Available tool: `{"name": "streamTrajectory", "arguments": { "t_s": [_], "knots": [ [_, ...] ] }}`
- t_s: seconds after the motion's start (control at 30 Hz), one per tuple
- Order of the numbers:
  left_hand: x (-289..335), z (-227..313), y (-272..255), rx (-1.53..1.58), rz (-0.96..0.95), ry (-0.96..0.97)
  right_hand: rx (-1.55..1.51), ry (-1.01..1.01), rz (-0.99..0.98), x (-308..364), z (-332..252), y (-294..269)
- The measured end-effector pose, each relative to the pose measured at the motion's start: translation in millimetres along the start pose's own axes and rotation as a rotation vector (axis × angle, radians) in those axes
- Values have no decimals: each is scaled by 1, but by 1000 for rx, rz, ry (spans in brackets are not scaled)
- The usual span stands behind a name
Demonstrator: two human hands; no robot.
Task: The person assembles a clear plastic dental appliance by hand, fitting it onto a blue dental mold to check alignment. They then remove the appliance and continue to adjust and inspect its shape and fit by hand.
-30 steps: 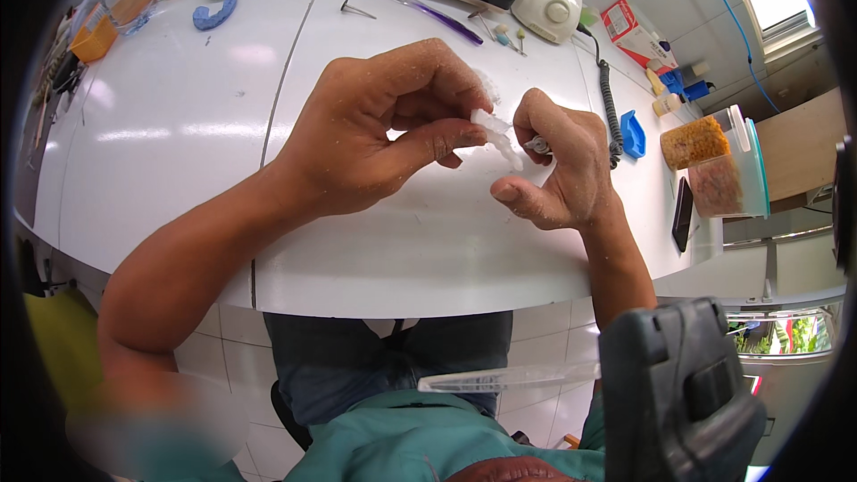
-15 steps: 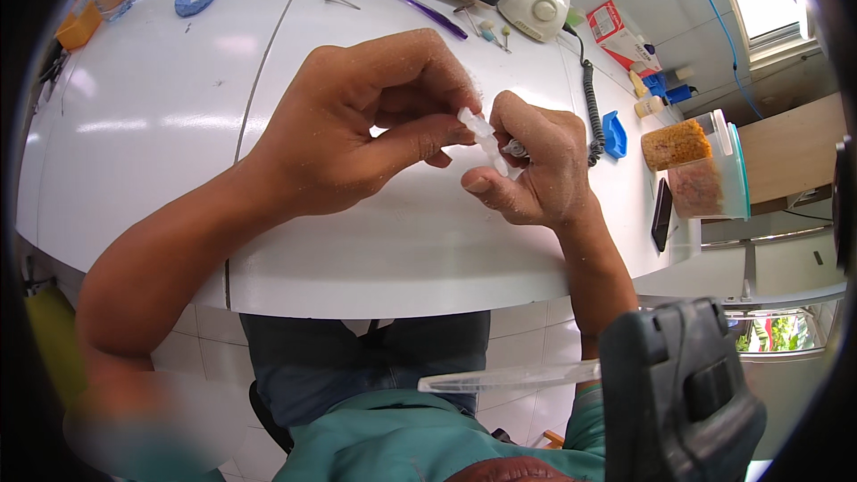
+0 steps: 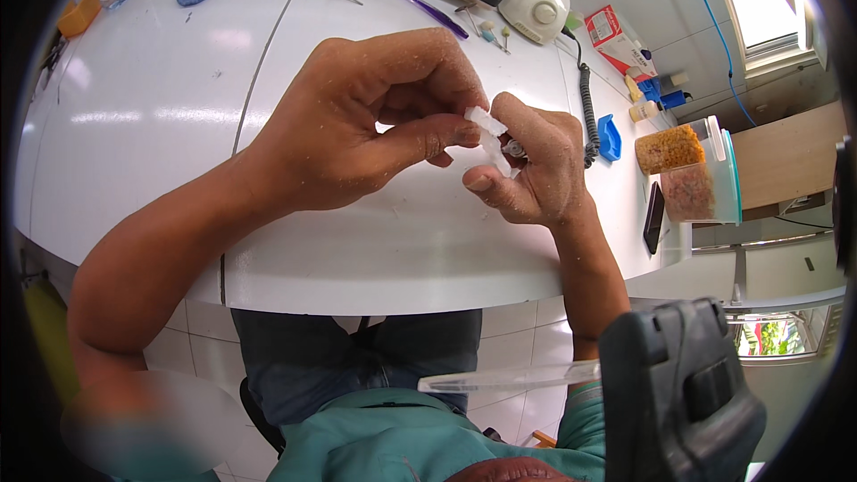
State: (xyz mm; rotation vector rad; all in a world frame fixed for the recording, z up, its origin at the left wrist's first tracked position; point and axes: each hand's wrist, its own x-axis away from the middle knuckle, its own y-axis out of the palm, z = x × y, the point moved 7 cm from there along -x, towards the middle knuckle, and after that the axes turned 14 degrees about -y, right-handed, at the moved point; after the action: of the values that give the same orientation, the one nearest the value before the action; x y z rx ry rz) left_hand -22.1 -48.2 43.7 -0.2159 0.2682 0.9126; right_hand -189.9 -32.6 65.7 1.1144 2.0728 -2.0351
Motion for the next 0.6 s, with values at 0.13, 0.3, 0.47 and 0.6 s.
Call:
{"name": "streamTrajectory", "arguments": {
  "t_s": [0.13,0.3,0.47,0.6],
  "knots": [
    [0,-1,1,21,3,-10,-5,0,-4,0,0,-1],
    [1,0,0,17,12,-1,-4,-5,-3,0,0,0],
    [0,1,-1,-6,7,15,-19,3,-10,0,2,1],
    [0,2,0,-13,10,34,-14,19,-18,1,2,0]
  ]
}}
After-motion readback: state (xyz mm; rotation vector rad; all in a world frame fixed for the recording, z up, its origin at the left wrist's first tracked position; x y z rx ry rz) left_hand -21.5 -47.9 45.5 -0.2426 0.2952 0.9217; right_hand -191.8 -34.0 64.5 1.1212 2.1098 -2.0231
